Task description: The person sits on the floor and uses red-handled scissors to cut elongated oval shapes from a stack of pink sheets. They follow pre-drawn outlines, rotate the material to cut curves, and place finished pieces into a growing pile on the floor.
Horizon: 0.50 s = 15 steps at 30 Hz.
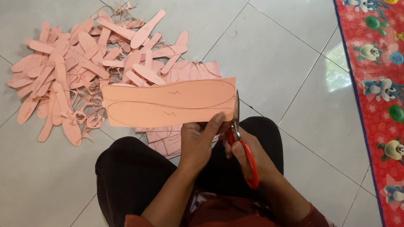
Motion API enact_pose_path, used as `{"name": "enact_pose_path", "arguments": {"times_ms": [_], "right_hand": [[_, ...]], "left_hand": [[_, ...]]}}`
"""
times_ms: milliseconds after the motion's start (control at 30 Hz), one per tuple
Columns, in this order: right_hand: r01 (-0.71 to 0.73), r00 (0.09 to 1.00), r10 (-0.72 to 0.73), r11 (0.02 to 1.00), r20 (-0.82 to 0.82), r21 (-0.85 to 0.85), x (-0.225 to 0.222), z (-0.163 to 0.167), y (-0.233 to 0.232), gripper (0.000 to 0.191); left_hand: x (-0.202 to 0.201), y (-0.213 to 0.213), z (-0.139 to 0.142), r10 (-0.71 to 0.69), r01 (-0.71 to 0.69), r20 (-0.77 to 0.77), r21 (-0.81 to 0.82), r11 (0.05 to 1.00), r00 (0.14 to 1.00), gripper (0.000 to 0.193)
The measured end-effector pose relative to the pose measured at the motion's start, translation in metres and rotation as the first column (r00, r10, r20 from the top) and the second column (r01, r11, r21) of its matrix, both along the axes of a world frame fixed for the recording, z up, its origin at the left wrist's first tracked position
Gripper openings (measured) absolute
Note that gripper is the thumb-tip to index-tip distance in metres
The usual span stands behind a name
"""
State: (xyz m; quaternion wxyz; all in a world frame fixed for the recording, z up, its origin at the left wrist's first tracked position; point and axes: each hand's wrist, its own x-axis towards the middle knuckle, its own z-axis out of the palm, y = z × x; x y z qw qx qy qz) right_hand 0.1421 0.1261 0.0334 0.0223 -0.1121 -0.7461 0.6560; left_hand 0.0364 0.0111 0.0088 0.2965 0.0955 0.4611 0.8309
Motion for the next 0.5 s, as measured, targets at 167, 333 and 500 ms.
{"name": "enact_pose_path", "arguments": {"times_ms": [167,333,500], "right_hand": [[0.031,0.999,-0.031,0.999,0.014,-0.031,0.000,0.002,-0.002,0.088],[0.029,1.000,-0.029,0.998,0.009,0.061,0.003,0.006,-0.001,0.083],[0.031,0.998,-0.033,0.998,0.051,0.046,0.006,0.005,0.002,0.075]], "left_hand": [[-0.003,0.000,0.007,-0.009,0.010,0.011,-0.036,0.999,1.000,0.025],[-0.007,-0.003,0.014,-0.041,0.041,0.023,-0.023,0.999,0.999,0.029],[-0.013,-0.009,0.014,-0.065,0.065,-0.051,-0.014,0.998,0.997,0.033]]}}
